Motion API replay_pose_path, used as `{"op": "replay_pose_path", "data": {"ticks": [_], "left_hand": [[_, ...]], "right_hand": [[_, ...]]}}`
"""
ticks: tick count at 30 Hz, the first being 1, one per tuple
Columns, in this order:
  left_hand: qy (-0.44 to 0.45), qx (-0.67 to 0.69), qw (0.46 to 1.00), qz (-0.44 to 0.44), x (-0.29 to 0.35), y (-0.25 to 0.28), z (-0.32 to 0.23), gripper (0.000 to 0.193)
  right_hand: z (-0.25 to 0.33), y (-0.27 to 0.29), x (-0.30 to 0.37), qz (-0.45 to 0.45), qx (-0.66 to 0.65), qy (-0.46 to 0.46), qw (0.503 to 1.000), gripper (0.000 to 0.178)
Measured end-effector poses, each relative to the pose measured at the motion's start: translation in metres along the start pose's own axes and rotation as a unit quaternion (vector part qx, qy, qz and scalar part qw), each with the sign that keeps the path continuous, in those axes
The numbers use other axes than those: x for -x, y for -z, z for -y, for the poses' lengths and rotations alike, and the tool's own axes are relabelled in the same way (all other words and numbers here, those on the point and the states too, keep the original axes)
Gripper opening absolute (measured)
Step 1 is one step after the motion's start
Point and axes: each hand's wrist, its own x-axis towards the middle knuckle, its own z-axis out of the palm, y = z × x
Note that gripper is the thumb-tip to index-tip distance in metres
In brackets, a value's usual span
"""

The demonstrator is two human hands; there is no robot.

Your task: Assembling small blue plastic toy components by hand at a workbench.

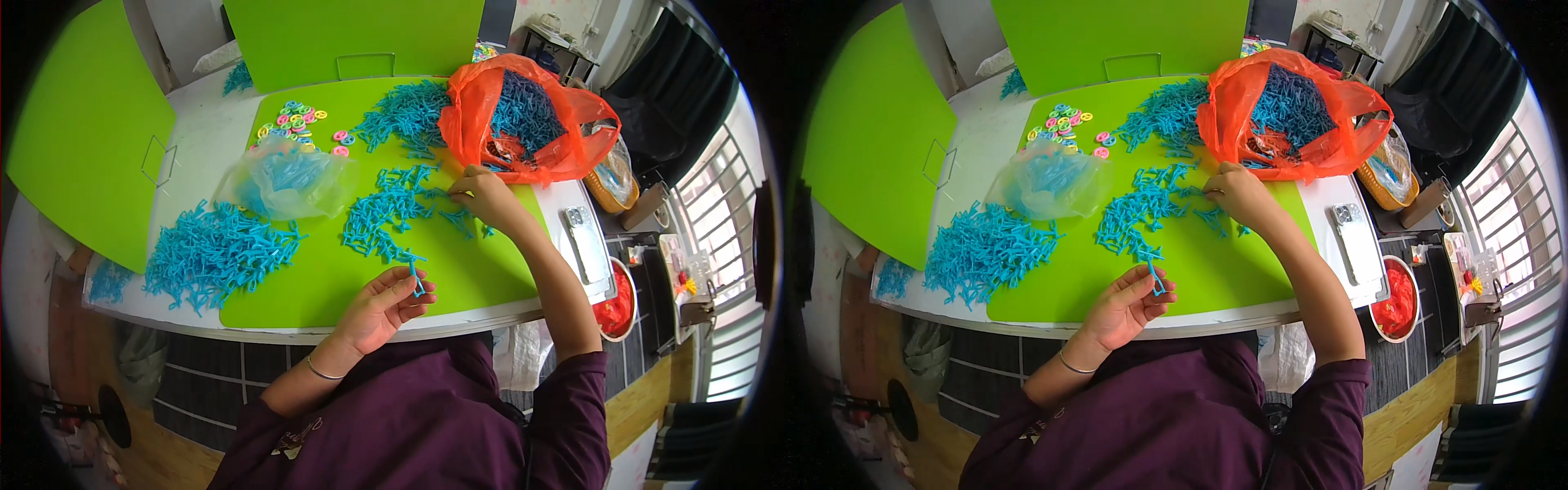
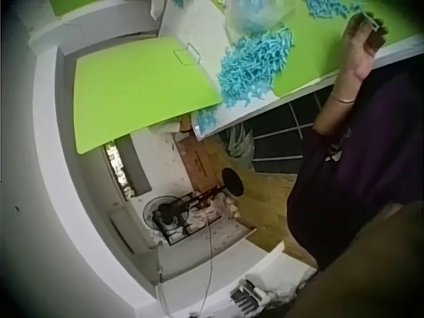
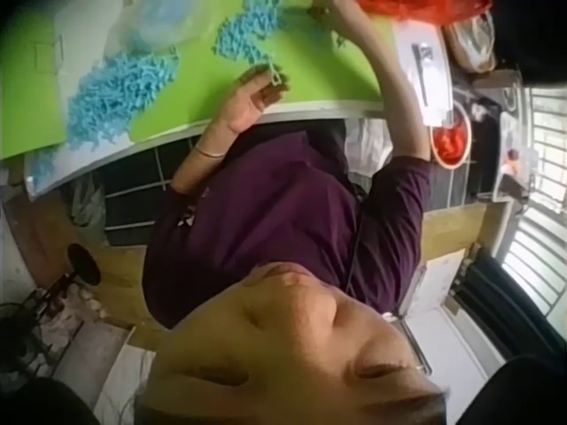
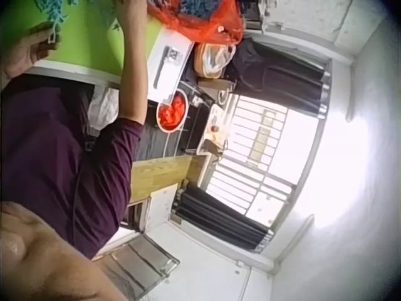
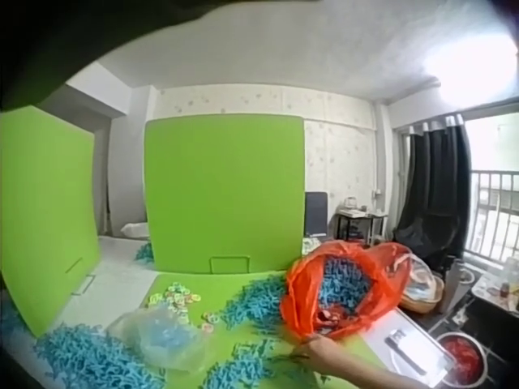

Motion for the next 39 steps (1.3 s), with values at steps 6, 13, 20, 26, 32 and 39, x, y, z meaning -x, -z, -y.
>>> {"op": "replay_pose_path", "data": {"ticks": [6,13,20,26,32,39], "left_hand": [[-0.028,0.009,0.999,-0.016,0.001,0.008,0.002,0.016],[-0.063,-0.057,0.996,-0.029,-0.002,-0.001,0.008,0.016],[-0.066,-0.032,0.997,-0.039,-0.004,-0.004,0.008,0.021],[-0.089,-0.036,0.994,-0.055,-0.006,-0.003,0.013,0.023],[-0.103,-0.053,0.993,-0.012,-0.007,-0.002,0.015,0.022],[-0.099,-0.045,0.993,-0.038,-0.005,-0.002,0.015,0.020]], "right_hand": [[0.050,0.024,0.028,-0.017,-0.173,-0.167,0.970,0.016],[0.108,0.006,0.085,-0.061,-0.553,-0.247,0.793,0.009],[0.126,-0.023,0.093,-0.086,-0.720,-0.235,0.647,0.010],[0.132,-0.027,0.091,-0.082,-0.764,-0.270,0.581,0.011],[0.133,-0.026,0.093,-0.068,-0.736,-0.258,0.623,0.011],[0.140,-0.020,0.093,-0.086,-0.652,-0.253,0.709,0.008]]}}
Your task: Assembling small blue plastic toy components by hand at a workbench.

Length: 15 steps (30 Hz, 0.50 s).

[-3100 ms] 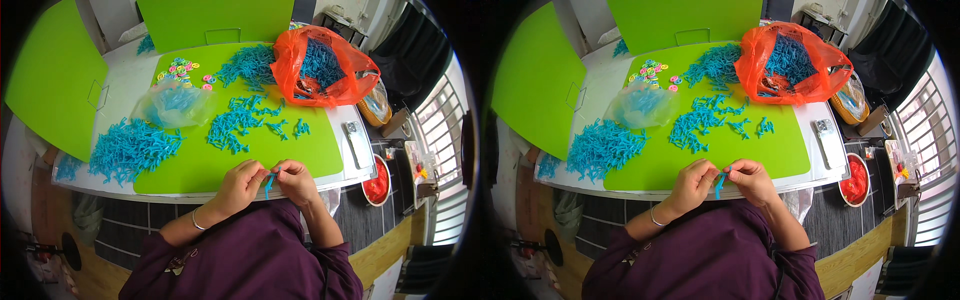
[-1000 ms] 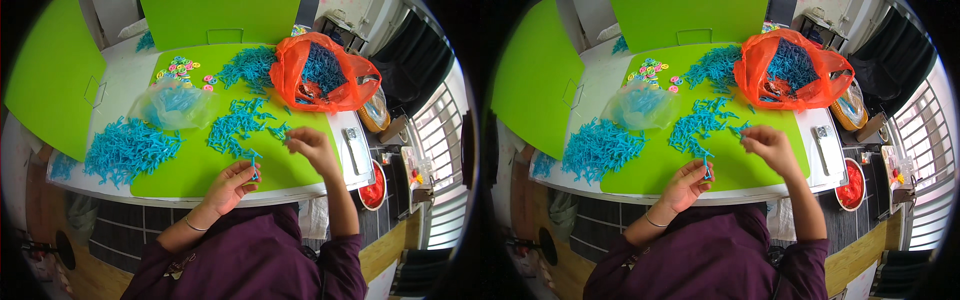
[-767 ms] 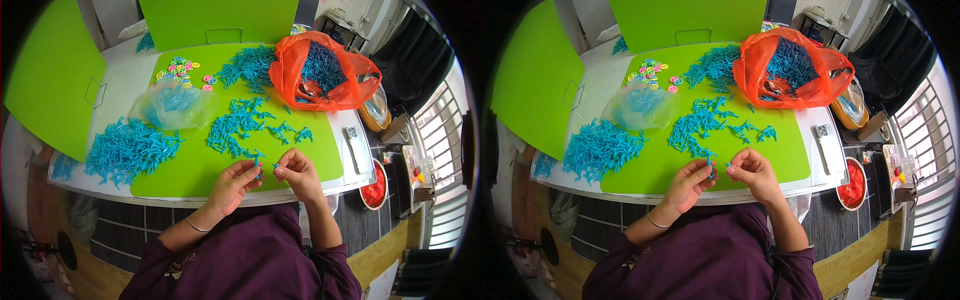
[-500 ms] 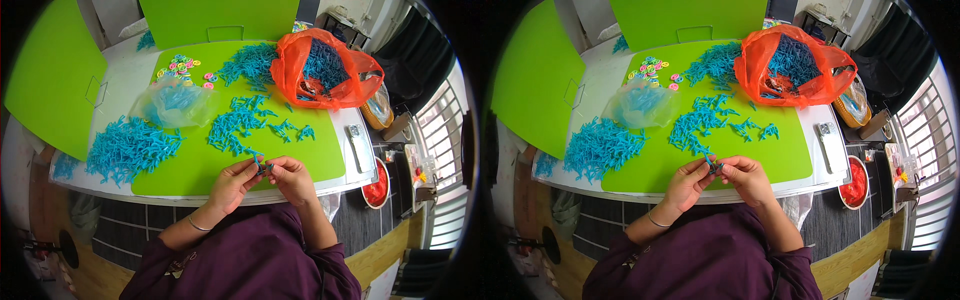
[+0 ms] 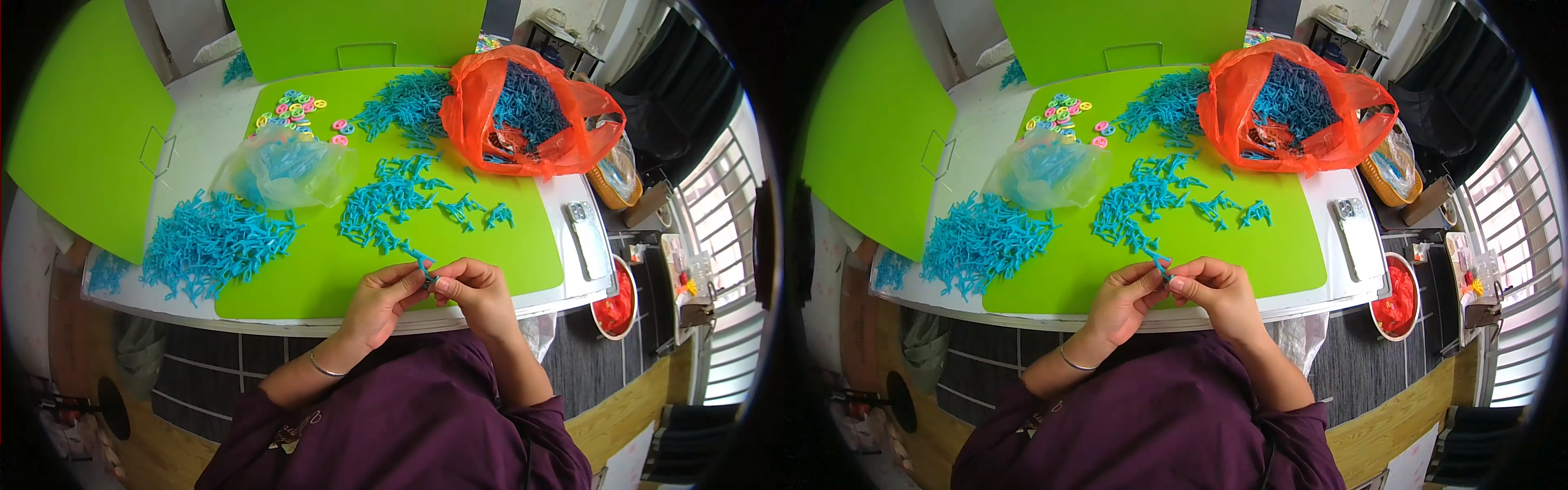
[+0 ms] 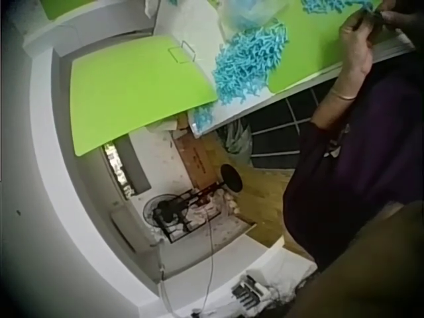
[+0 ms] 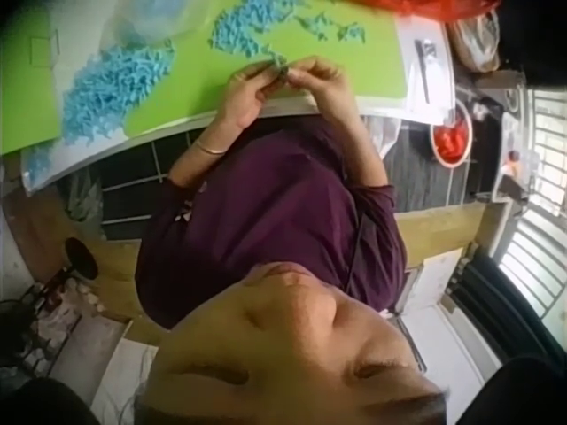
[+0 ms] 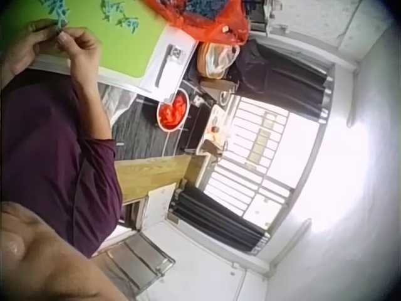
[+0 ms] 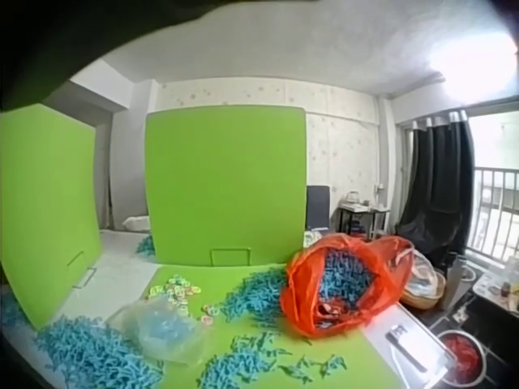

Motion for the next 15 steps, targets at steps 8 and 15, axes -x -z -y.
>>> {"op": "replay_pose_path", "data": {"ticks": [8,15], "left_hand": [[0.004,-0.008,1.000,-0.021,0.001,-0.001,0.000,0.018],[-0.251,-0.386,0.886,-0.048,0.008,-0.003,0.002,0.012]], "right_hand": [[0.002,-0.003,0.002,-0.016,0.006,0.001,1.000,0.007],[0.012,-0.005,0.011,-0.019,0.063,-0.023,0.998,0.009]]}}
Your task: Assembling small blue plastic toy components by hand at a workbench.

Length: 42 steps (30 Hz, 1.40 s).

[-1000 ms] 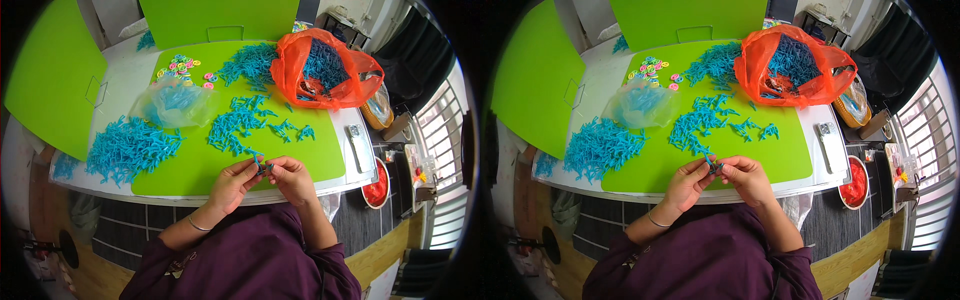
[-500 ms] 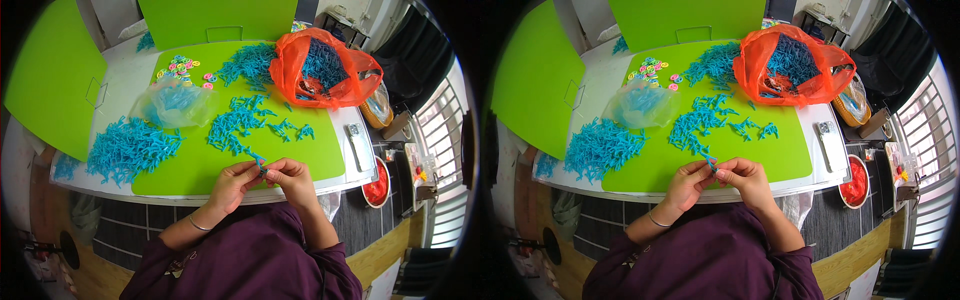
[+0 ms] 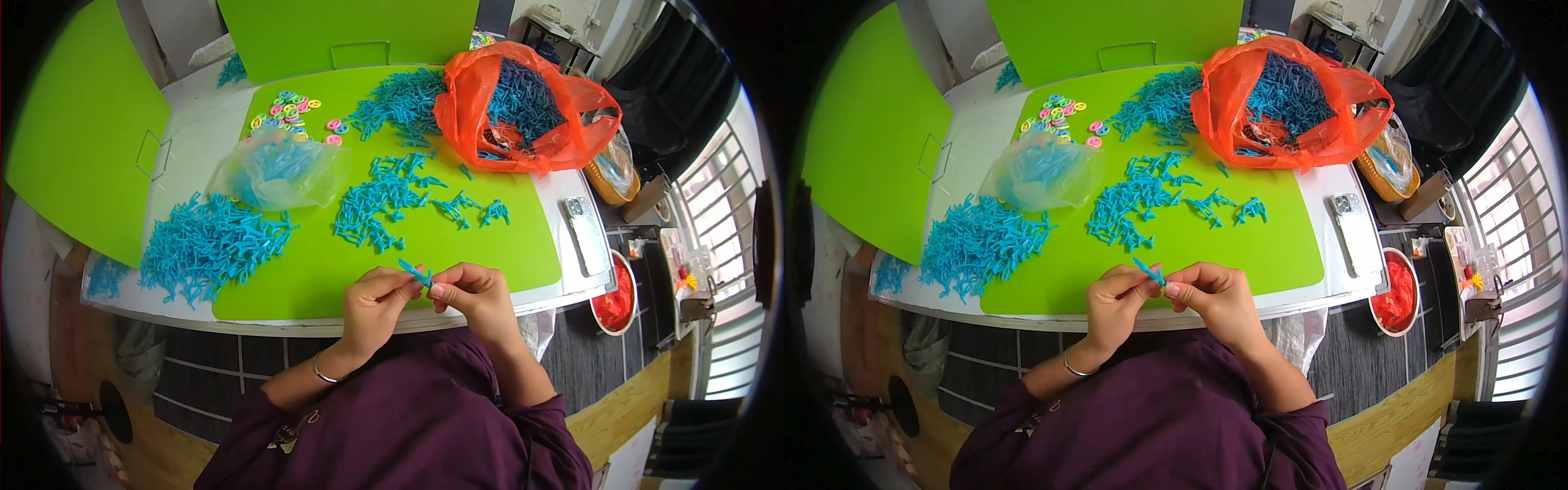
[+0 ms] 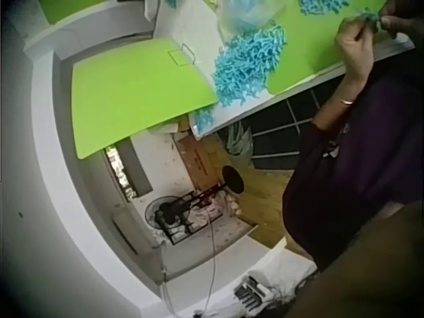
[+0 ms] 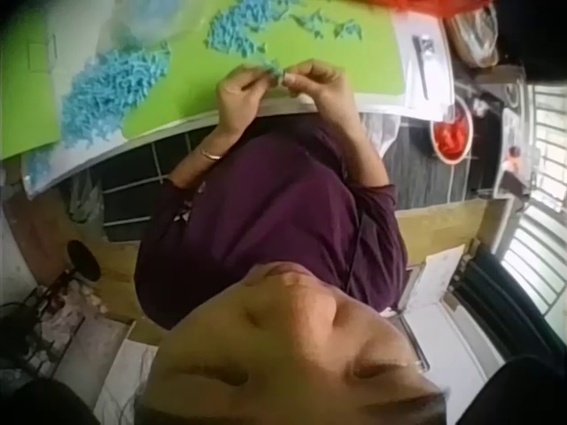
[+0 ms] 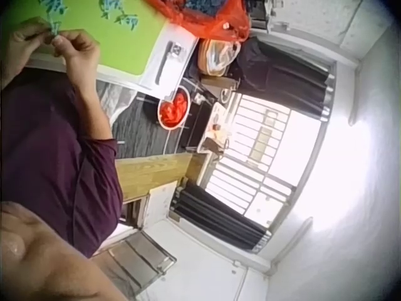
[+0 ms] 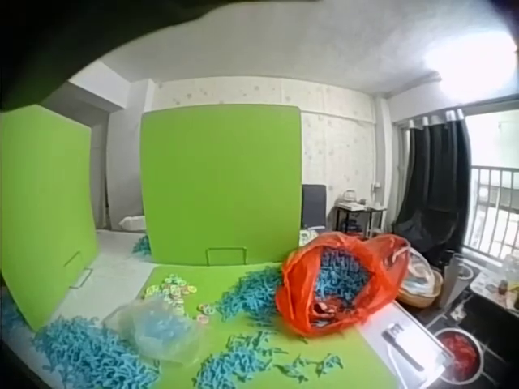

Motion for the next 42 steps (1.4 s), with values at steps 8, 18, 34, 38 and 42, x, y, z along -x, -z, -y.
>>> {"op": "replay_pose_path", "data": {"ticks": [8,18,34,38,42], "left_hand": [[-0.141,-0.168,0.975,0.020,-0.006,0.008,-0.013,0.021],[-0.132,-0.199,0.971,0.030,-0.006,0.004,-0.014,0.022],[-0.072,-0.108,0.990,0.051,-0.007,-0.004,-0.014,0.049],[-0.083,-0.150,0.983,0.067,-0.006,-0.003,-0.013,0.047],[-0.093,-0.166,0.979,0.076,-0.007,-0.003,-0.014,0.050]], "right_hand": [[-0.017,-0.010,0.010,-0.043,-0.006,0.038,0.998,0.006],[-0.029,-0.008,0.002,-0.067,-0.091,0.064,0.992,0.008],[-0.028,-0.019,0.000,-0.117,0.449,0.311,0.829,0.050],[-0.031,-0.023,-0.004,-0.149,0.442,0.338,0.818,0.048],[-0.034,-0.018,-0.006,-0.119,0.421,0.337,0.834,0.046]]}}
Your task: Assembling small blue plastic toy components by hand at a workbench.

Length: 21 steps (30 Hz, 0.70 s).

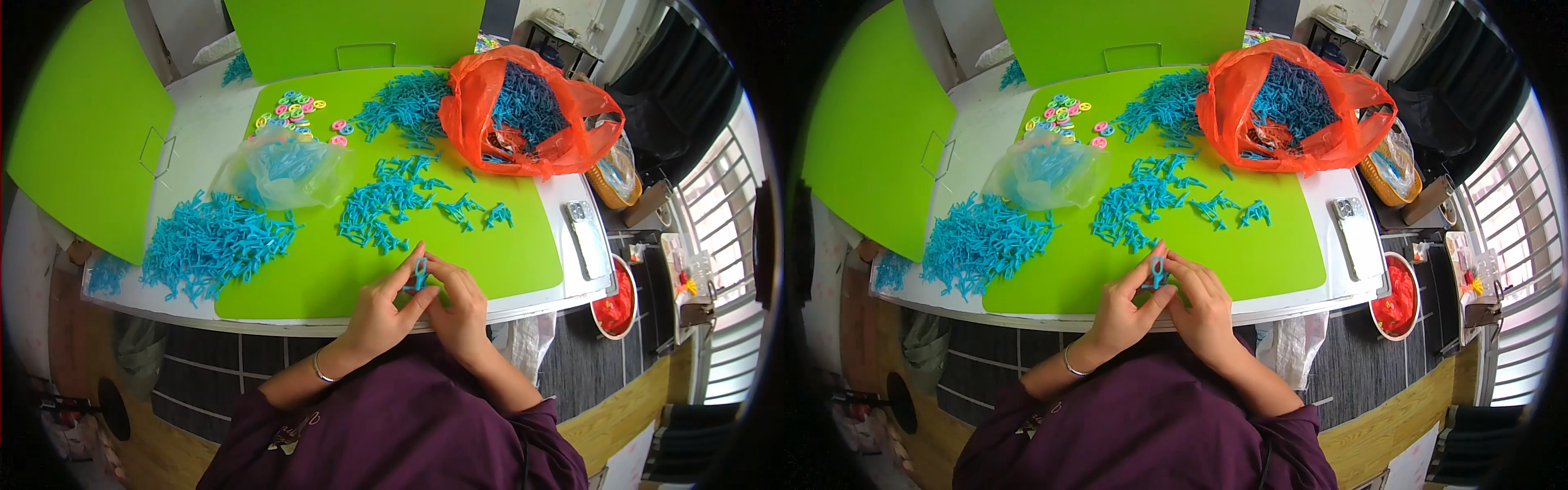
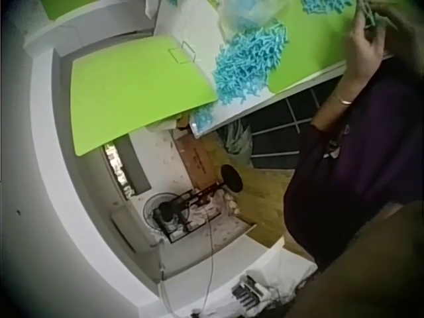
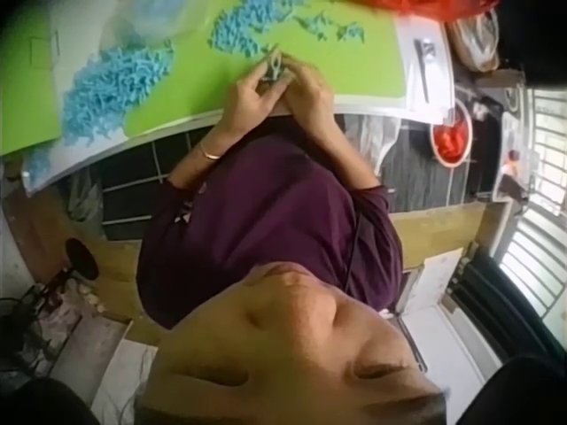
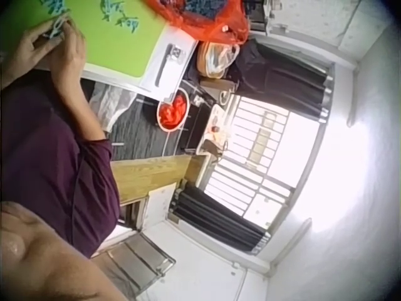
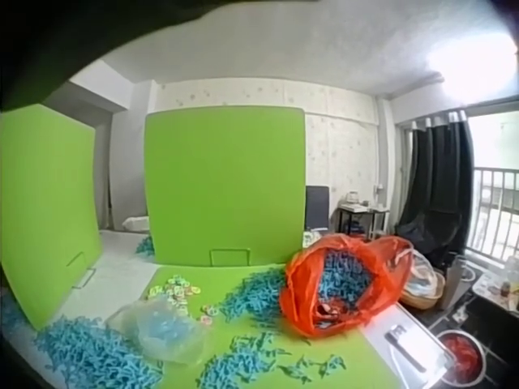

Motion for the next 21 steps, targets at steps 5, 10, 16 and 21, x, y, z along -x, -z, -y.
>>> {"op": "replay_pose_path", "data": {"ticks": [5,10,16,21], "left_hand": [[-0.010,-0.007,1.000,0.005,0.001,0.002,0.003,0.055],[-0.002,0.004,1.000,-0.013,0.000,0.001,0.001,0.054],[0.000,-0.020,1.000,0.008,-0.001,0.002,0.001,0.049],[0.005,-0.025,1.000,-0.003,0.000,0.000,0.002,0.041]], "right_hand": [[0.001,0.003,-0.005,-0.037,0.018,-0.028,0.999,0.038],[-0.007,0.010,-0.010,-0.013,-0.004,-0.055,0.998,0.032],[-0.013,0.014,-0.006,0.038,-0.050,-0.047,0.997,0.032],[-0.007,0.013,-0.004,0.044,-0.004,-0.018,0.999,0.035]]}}
